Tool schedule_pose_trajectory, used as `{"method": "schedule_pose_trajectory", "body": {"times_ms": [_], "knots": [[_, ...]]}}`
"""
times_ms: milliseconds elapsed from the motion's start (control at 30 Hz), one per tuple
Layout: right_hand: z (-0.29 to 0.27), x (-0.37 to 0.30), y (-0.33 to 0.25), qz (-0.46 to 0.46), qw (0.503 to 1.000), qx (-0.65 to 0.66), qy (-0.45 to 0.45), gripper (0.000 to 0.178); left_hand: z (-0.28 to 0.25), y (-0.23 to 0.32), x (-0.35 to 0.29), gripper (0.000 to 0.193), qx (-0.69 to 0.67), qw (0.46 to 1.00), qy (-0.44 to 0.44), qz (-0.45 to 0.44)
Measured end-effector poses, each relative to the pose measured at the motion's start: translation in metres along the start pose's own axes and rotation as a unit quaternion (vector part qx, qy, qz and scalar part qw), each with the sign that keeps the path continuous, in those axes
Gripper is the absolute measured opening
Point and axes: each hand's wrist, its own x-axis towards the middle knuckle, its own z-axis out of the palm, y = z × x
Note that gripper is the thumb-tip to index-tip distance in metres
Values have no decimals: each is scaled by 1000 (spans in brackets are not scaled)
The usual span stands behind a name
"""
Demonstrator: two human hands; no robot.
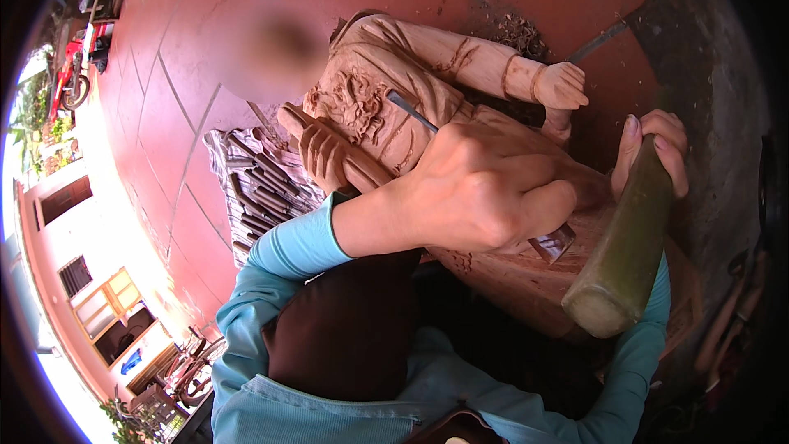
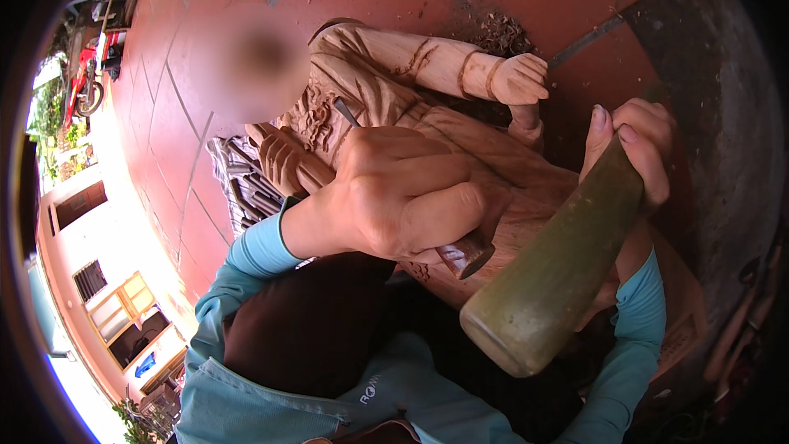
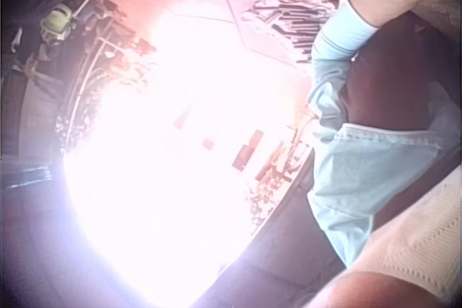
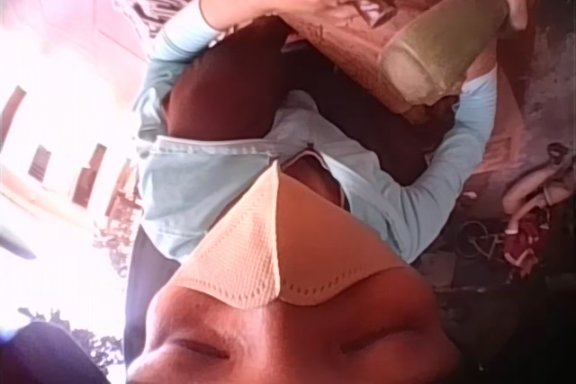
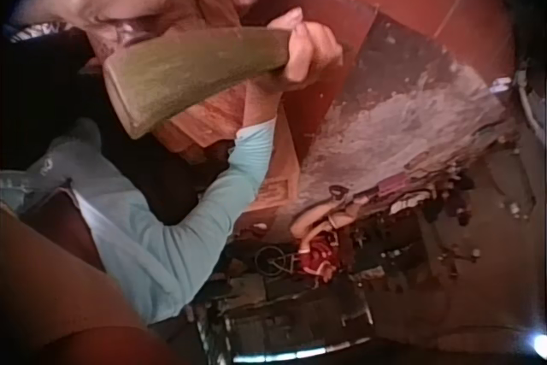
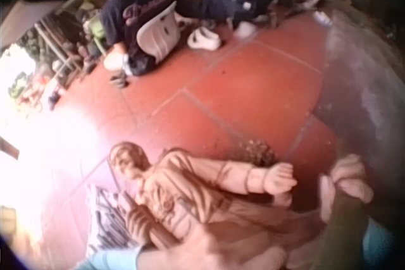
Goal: The person sits on the floor and carves a wooden statue of a figure using a chisel and a wooden mallet. They repeatedly position the chisel on the statue's torso and strike it with the mallet to shape the wood.
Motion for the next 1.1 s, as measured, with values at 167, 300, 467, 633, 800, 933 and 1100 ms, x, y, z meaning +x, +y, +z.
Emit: {"method": "schedule_pose_trajectory", "body": {"times_ms": [167,300,467,633,800,933,1100], "knots": [[3,11,-8,-16,998,-31,-57,50,1,3,-2,17,36,999,12,-3],[-1,8,-3,-21,998,-30,-57,49,-6,23,1,15,81,994,-66,22],[0,6,-7,12,998,-23,-57,51,5,7,-1,16,37,998,-52,-21],[0,8,-7,38,998,30,-33,51,5,-2,6,15,17,998,0,-55],[-5,-5,0,110,989,-60,-78,43,-5,-3,19,21,28,991,-60,-116],[1,-6,-2,167,983,-18,-74,34,2,-5,19,23,44,987,-58,-145],[-7,11,-12,278,952,-11,-128,11,5,-9,20,28,61,981,-71,-167]]}}
